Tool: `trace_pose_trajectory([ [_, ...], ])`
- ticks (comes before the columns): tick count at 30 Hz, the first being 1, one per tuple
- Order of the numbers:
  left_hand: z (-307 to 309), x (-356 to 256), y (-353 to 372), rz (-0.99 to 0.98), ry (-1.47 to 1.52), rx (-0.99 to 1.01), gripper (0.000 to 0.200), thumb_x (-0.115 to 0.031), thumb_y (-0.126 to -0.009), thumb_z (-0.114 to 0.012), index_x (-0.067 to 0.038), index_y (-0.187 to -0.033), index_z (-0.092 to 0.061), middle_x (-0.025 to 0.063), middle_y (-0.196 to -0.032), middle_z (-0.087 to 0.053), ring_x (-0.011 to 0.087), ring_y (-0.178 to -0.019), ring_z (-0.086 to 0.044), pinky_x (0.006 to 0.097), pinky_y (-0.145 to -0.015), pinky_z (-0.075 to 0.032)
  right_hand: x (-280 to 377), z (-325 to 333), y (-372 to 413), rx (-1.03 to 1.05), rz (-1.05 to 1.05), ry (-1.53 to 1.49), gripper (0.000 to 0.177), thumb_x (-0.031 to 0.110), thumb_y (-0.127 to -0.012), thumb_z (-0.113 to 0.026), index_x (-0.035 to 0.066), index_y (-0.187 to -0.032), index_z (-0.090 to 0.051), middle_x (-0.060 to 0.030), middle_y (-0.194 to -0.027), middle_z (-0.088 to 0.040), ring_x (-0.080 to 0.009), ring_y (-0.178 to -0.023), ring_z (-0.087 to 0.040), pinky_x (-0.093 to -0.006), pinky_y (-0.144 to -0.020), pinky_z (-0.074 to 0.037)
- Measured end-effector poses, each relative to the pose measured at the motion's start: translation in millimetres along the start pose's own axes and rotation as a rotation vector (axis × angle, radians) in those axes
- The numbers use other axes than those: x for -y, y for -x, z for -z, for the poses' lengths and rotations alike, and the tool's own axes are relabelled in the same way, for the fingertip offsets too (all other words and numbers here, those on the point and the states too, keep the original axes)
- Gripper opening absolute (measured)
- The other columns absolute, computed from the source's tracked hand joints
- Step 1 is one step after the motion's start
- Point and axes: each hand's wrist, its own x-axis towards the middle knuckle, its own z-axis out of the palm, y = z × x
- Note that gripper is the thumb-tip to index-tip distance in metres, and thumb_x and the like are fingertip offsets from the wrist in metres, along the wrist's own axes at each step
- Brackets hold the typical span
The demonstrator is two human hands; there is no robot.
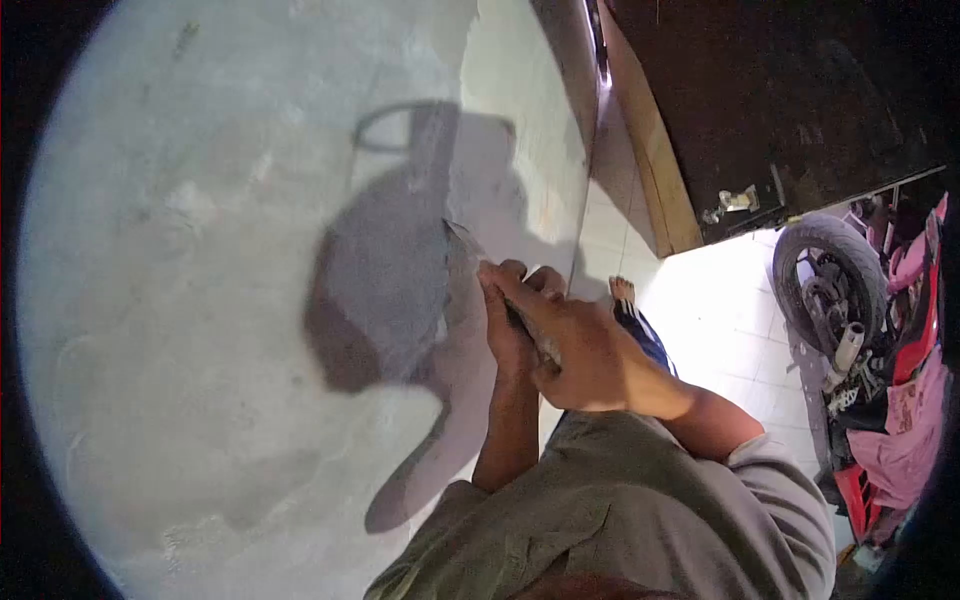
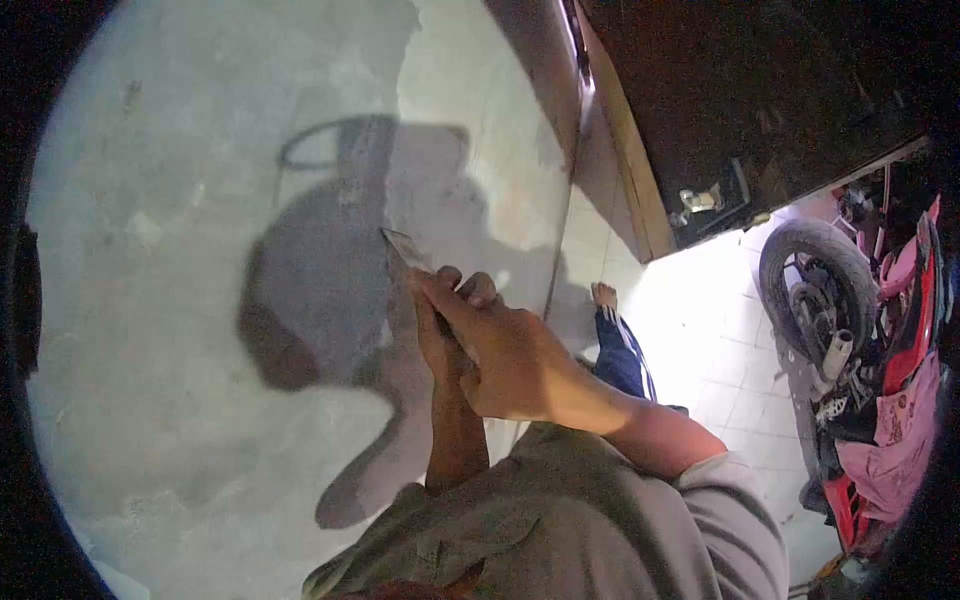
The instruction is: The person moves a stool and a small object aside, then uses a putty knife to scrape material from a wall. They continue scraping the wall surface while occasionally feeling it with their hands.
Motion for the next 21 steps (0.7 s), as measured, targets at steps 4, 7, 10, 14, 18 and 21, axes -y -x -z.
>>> trace_pose_trajectory([
  [4,-8.2,-1.0,-7.9,0.061,-0.061,-0.102,0.045,-0.054,-0.106,-0.032,-0.014,-0.098,-0.051,0.0056,-0.083,-0.053,0.0147,-0.067,-0.054,0.0282,-0.058,-0.049,-2.2,7.0,-1.1,-0.014,-0.010,-0.014,0.095,-0.001,-0.072,-0.065,0.013,-0.157,-0.024,-0.0296,-0.088,-0.065,-0.0422,-0.081,-0.069,-0.0456,-0.071,-0.054],
  [7,-12.3,-2.0,-4.4,0.049,-0.332,-0.281,0.045,-0.054,-0.106,-0.032,-0.015,-0.095,-0.051,0.0027,-0.076,-0.051,0.0122,-0.066,-0.053,0.0272,-0.056,-0.048,0.2,9.5,4.2,0.009,-0.025,0.006,0.096,-0.002,-0.071,-0.065,0.011,-0.157,-0.024,-0.0307,-0.100,-0.066,-0.0407,-0.091,-0.070,-0.0431,-0.078,-0.054],
  [10,0.8,-8.9,-5.2,0.049,-0.469,-0.203,0.047,-0.056,-0.105,-0.034,-0.014,-0.091,-0.051,0.0011,-0.074,-0.051,0.0102,-0.064,-0.051,0.0252,-0.056,-0.046,-15.8,-16.9,15.9,-0.123,0.063,-0.119,0.092,0.005,-0.075,-0.061,0.007,-0.157,-0.019,-0.0363,-0.109,-0.062,-0.0498,-0.100,-0.064,-0.0493,-0.087,-0.052],
  [14,12.5,-17.7,2.8,0.083,-0.415,-0.121,0.047,-0.057,-0.103,-0.041,-0.015,-0.084,-0.048,-0.0010,-0.074,-0.048,0.0094,-0.063,-0.045,0.0251,-0.058,-0.040,-8.1,-28.9,30.6,-0.207,0.223,-0.082,0.089,0.008,-0.081,-0.059,0.006,-0.157,-0.014,-0.0386,-0.122,-0.055,-0.0505,-0.110,-0.059,-0.0505,-0.089,-0.051],
  [18,6.7,-21.1,2.7,0.077,-0.597,-0.205,0.040,-0.050,-0.099,-0.052,-0.016,-0.079,-0.045,-0.0028,-0.072,-0.041,0.0091,-0.062,-0.038,0.0266,-0.056,-0.034,3.3,-29.1,33.1,-0.159,-0.037,-0.194,0.082,0.000,-0.081,-0.059,0.004,-0.155,-0.024,-0.0338,-0.114,-0.061,-0.0463,-0.111,-0.062,-0.0428,-0.096,-0.048],
  [21,1.5,-23.6,0.3,0.135,-0.492,-0.230,0.037,-0.045,-0.098,-0.054,-0.016,-0.077,-0.044,-0.0029,-0.069,-0.039,0.0085,-0.061,-0.036,0.0254,-0.054,-0.032,8.3,-33.3,29.9,-0.159,-0.098,-0.130,0.084,0.001,-0.079,-0.060,0.006,-0.155,-0.025,-0.0302,-0.093,-0.066,-0.0445,-0.088,-0.069,-0.0438,-0.082,-0.053],
])
